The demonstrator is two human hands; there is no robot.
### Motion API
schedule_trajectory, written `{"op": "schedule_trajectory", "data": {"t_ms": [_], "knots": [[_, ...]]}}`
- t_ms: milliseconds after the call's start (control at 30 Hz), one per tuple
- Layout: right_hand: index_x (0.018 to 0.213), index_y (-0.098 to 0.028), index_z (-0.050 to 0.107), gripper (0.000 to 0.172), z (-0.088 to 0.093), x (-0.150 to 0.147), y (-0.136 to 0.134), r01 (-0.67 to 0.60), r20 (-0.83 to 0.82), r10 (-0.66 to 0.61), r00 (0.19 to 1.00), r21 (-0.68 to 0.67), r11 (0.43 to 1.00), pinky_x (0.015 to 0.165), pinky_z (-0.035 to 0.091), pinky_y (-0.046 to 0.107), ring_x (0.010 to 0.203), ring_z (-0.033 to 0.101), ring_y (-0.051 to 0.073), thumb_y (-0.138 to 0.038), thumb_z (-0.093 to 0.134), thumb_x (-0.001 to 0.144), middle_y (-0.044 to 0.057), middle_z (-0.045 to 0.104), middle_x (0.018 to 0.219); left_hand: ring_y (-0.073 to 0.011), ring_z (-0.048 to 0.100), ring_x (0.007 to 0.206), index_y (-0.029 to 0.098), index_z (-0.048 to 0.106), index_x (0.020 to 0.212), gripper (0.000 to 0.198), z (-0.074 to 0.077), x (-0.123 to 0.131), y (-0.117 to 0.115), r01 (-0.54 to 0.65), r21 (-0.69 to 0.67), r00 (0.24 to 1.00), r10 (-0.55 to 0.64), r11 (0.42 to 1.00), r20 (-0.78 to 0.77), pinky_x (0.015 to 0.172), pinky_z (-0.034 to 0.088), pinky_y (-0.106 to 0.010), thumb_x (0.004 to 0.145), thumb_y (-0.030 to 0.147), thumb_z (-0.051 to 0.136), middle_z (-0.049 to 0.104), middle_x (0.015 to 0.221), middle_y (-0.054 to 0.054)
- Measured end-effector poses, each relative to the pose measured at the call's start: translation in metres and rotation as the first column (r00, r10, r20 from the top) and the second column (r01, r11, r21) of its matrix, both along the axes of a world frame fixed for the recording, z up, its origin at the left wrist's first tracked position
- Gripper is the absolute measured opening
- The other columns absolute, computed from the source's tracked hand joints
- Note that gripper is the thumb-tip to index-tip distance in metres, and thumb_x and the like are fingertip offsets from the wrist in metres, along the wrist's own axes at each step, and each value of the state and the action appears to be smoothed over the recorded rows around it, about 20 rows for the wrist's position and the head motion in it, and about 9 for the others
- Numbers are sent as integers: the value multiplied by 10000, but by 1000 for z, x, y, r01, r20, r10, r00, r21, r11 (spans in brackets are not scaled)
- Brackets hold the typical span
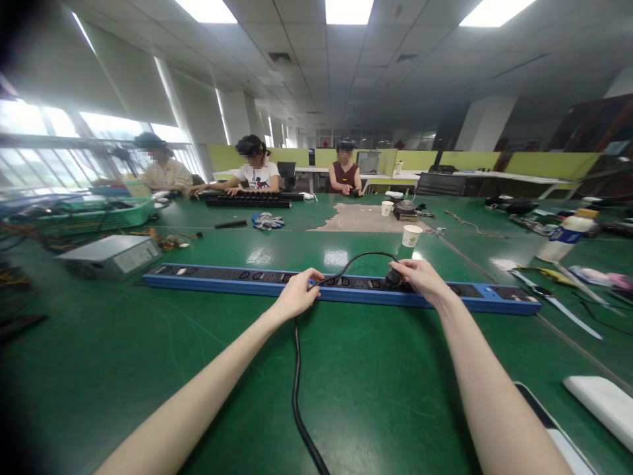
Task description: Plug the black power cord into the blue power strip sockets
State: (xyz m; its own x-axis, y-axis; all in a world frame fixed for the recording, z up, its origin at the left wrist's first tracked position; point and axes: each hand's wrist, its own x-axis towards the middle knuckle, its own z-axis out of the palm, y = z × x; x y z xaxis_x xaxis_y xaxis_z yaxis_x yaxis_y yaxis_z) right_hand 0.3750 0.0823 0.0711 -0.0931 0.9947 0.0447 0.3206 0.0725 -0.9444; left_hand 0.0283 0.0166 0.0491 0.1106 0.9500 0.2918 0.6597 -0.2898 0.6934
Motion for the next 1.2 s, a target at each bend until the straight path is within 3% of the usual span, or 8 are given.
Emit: {"op": "schedule_trajectory", "data": {"t_ms": [100,267,467,767,967,1200], "knots": [[1057,-123,757,671,2,3,0,-19,18,19,1000,3,1000,509,240,250,576,406,87,-698,781,710,41,628,731,-226,683,1053,247,657,1148,298,3,-1,-3,-19,31,991,23,999,-134,927,521,-364,870,165,585,722,1193,-61],[1055,-150,772,636,-4,11,6,-43,15,43,999,-12,999,563,334,261,674,522,134,-682,792,706,77,711,879,-236,666,1100,266,629,1156,291,6,0,-11,-16,76,965,36,997,-261,933,506,-360,893,169,549,699,1236,-46],[1046,-162,777,566,-16,9,18,-18,-54,19,998,12,1000,722,448,276,845,617,174,-622,812,718,90,736,1010,-230,654,1136,269,603,1172,287,6,1,-14,-1,101,953,31,995,-302,936,506,-348,919,166,516,684,1239,-46],[1153,-178,783,702,-15,-1,16,-1,27,0,1000,40,999,854,481,323,1021,653,246,-703,775,687,100,749,1098,-233,636,1187,264,576,1198,305,6,-1,-16,11,108,941,26,994,-336,957,496,-343,932,146,484,664,1277,-57],[1018,-183,809,681,-10,-7,15,-22,136,15,991,54,998,760,432,304,899,622,224,-756,770,651,89,755,1006,-244,643,1169,264,570,1209,312,6,-1,-17,8,108,933,31,994,-359,931,506,-352,934,153,472,658,1277,-60],[1023,-173,806,674,-2,2,27,-84,258,87,962,-21,996,646,324,265,712,500,141,-744,753,668,33,699,809,-243,644,1168,263,567,1227,324,9,1,-20,-1,77,923,31,997,-384,944,506,-351,938,157,466,630,1303,-72]]}}
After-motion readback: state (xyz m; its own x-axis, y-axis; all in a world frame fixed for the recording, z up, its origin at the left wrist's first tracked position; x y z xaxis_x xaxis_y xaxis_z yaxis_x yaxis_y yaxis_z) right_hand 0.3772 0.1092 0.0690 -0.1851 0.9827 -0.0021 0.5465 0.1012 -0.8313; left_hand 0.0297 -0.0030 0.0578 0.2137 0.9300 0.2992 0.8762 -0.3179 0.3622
